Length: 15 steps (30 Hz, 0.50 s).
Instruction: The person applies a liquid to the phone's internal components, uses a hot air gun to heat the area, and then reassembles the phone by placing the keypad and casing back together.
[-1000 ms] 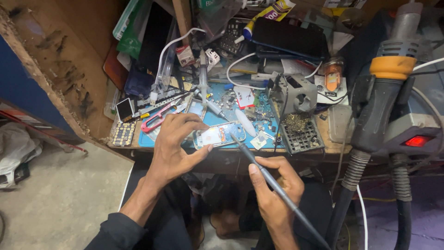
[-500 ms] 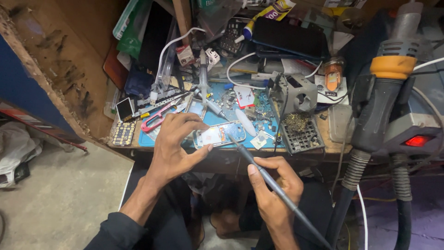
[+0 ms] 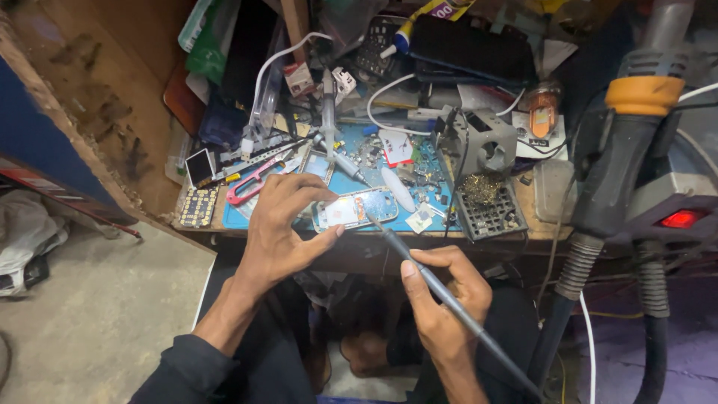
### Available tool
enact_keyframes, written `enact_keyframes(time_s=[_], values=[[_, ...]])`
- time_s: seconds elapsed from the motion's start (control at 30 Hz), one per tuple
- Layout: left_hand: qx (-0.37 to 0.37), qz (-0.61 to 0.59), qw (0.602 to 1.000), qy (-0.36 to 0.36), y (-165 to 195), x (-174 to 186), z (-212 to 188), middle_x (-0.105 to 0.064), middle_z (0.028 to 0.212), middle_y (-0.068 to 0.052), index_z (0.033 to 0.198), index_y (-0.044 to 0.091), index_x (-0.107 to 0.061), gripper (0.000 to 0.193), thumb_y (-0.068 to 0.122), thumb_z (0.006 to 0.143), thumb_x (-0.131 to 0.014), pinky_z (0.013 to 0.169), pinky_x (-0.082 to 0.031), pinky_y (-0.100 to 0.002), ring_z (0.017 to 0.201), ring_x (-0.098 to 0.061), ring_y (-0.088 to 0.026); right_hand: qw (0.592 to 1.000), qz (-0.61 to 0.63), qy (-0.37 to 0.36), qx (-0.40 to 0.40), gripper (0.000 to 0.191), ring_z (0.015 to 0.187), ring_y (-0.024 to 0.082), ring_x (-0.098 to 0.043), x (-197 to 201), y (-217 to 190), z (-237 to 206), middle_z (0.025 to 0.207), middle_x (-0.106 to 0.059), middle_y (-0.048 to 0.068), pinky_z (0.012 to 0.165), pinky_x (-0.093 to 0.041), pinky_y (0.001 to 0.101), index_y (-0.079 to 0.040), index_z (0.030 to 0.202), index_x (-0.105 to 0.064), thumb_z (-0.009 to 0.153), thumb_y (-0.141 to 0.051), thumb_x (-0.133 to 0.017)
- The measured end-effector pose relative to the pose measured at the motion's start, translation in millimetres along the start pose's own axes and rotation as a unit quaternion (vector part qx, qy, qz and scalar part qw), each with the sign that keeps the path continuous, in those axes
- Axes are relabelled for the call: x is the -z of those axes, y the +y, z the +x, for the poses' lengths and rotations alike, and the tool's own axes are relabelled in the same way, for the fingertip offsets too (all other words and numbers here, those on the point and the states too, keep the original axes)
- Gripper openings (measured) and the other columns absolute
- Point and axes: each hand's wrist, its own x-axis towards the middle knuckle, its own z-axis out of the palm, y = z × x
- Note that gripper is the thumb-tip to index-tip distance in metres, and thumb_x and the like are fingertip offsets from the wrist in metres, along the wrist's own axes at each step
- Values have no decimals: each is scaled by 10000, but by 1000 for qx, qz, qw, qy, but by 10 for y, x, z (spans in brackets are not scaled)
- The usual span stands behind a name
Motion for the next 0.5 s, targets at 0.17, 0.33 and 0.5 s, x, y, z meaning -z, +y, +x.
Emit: enact_keyframes(time_s=[0.17,0.33,0.5], values=[[-4,6,1000,-3,8,14,1,-676,1129,-74,1044,80,-720,370,183,714,-853,923,-461,-393,1053,-578,-278,999,-24,22,1,128,718,52,-549,12,-16,10,870,-666,33,619,-397,201,11,991,-714,883,-32,-768],[-3,-1,1000,-6,9,13,3,-679,1127,-66,1061,77,-713,393,210,728,-874,922,-460,-393,1049,-577,-273,1000,-14,9,10,117,732,46,-550,4,-35,0,882,-665,25,634,-408,199,9,997,-705,900,-30,-758],[-20,11,1000,-5,-8,13,4,-666,1151,-75,1087,73,-715,437,216,708,-878,938,-456,-402,1065,-569,-284,999,-49,17,16,112,692,41,-524,28,-42,6,857,-662,22,591,-370,202,9,981,-704,892,-30,-759]])
